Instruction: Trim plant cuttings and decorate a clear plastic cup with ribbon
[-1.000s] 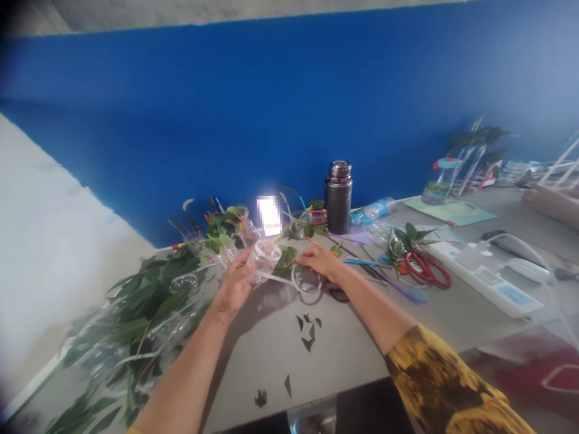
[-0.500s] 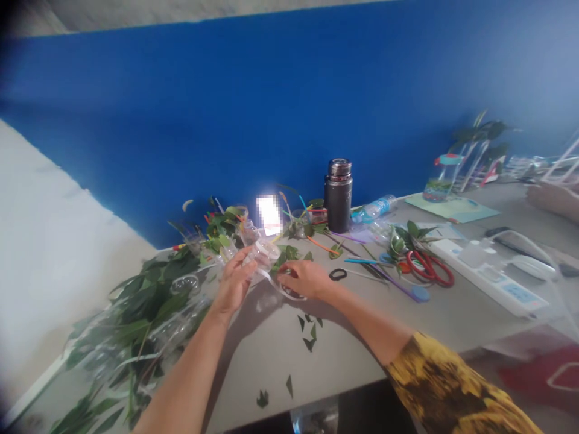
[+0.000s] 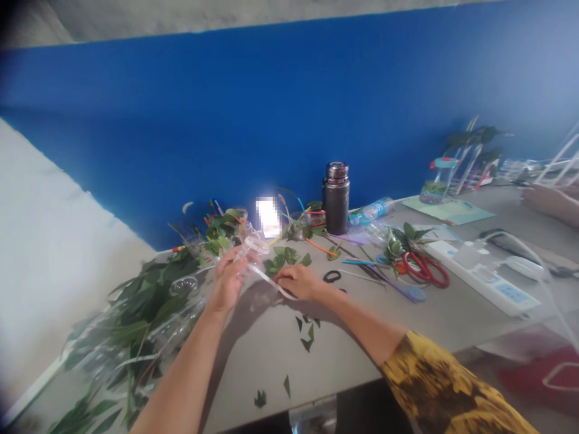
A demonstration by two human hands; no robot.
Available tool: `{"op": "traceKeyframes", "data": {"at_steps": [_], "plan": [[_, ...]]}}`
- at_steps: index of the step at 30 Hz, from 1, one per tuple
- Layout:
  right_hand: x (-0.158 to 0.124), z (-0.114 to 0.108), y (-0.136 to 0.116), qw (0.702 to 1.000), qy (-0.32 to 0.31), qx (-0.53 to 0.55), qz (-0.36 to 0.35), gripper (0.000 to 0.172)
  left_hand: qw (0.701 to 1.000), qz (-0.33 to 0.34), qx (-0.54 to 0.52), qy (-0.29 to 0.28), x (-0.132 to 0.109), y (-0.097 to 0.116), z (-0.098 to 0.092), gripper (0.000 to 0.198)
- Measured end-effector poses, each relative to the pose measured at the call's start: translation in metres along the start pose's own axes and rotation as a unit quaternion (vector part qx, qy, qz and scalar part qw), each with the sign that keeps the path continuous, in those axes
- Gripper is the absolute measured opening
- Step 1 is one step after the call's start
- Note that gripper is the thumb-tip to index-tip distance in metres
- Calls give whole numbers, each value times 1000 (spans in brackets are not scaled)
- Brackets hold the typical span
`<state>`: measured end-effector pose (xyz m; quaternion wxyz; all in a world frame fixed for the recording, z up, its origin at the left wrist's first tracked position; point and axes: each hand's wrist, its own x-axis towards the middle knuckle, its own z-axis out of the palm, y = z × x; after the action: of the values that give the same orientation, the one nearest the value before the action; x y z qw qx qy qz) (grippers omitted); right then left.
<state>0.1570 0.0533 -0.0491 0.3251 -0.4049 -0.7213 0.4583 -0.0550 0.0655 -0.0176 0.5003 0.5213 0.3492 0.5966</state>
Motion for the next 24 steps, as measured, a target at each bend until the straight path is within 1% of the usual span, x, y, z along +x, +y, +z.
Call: {"op": "traceKeyframes", "data": {"at_steps": [4,9,13,15,18,20,24], "plan": [[-6,-9,-8,997,-15,53,60,24,999,20,4,38,3,3,-3,50],[-9,-17,-14,995,5,93,46,33,995,44,36,80,6,1,-10,51],[-6,-16,-14,996,52,54,47,22,991,64,79,90,7,-1,-10,46],[-4,-16,-12,996,67,55,33,19,991,64,75,87,8,-2,-10,44],[-3,-20,-9,995,89,41,3,20,995,43,12,88,10,-4,-8,46],[-2,-25,-9,992,127,6,-22,22,995,30,-19,94,11,-5,-7,49],[-5,-32,-15,975,196,-74,-71,22,995,25,-26,96,9,-3,-3,51]]}}
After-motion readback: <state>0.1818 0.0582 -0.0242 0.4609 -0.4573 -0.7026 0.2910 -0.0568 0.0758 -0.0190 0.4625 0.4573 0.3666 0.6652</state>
